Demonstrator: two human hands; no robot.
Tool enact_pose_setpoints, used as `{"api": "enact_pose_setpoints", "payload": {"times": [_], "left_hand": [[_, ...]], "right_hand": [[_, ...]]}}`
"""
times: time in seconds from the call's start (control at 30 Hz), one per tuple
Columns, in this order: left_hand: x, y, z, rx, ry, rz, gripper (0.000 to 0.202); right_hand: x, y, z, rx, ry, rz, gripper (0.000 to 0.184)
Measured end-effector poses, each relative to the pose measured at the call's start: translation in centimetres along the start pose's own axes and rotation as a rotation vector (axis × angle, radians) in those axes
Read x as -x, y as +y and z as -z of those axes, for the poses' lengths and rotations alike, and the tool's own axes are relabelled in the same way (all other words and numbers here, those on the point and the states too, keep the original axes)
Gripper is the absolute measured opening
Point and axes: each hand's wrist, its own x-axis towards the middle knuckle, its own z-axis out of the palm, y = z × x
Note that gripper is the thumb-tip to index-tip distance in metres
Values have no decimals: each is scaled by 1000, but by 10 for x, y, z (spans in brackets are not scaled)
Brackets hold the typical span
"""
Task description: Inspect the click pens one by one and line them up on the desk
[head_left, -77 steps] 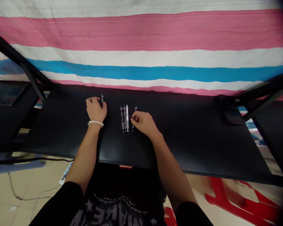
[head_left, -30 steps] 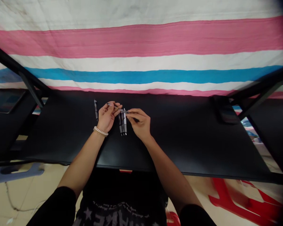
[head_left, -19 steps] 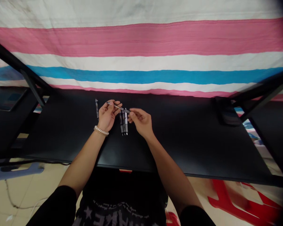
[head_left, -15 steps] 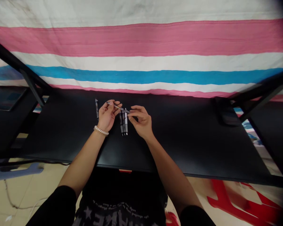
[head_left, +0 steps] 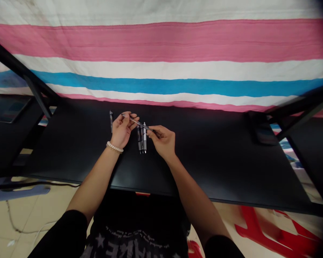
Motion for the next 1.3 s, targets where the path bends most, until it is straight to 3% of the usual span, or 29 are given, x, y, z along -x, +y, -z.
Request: {"api": "enact_pose_setpoints", "payload": {"times": [0.1,0.23,0.4,0.5,0.8,1.0,1.1,1.17,1.3], "left_hand": [[7,-5,-9,-20,-37,25,21],[8,-6,-10,-16,-49,29,22],[4,-2,-5,13,3,-11,19],[4,-1,-6,7,7,0,21],[7,-1,-9,5,-7,13,21],[8,1,-12,17,-49,45,22],[7,9,-12,76,-64,92,24],[5,19,-7,130,-56,147,36],[1,48,10,229,55,218,46]], "right_hand": [[3,0,-3,42,13,-29,25],[2,-6,-3,-17,-63,-176,39],[-2,-6,-1,-17,-45,-45,33],[-2,-4,0,-3,-116,-107,29],[1,-7,1,79,-90,-103,39],[-1,-14,4,64,-248,-234,53],[-1,-15,5,72,-315,-191,50],[0,-14,5,104,-334,-110,45],[-1,-11,7,207,-282,-25,38]]}}
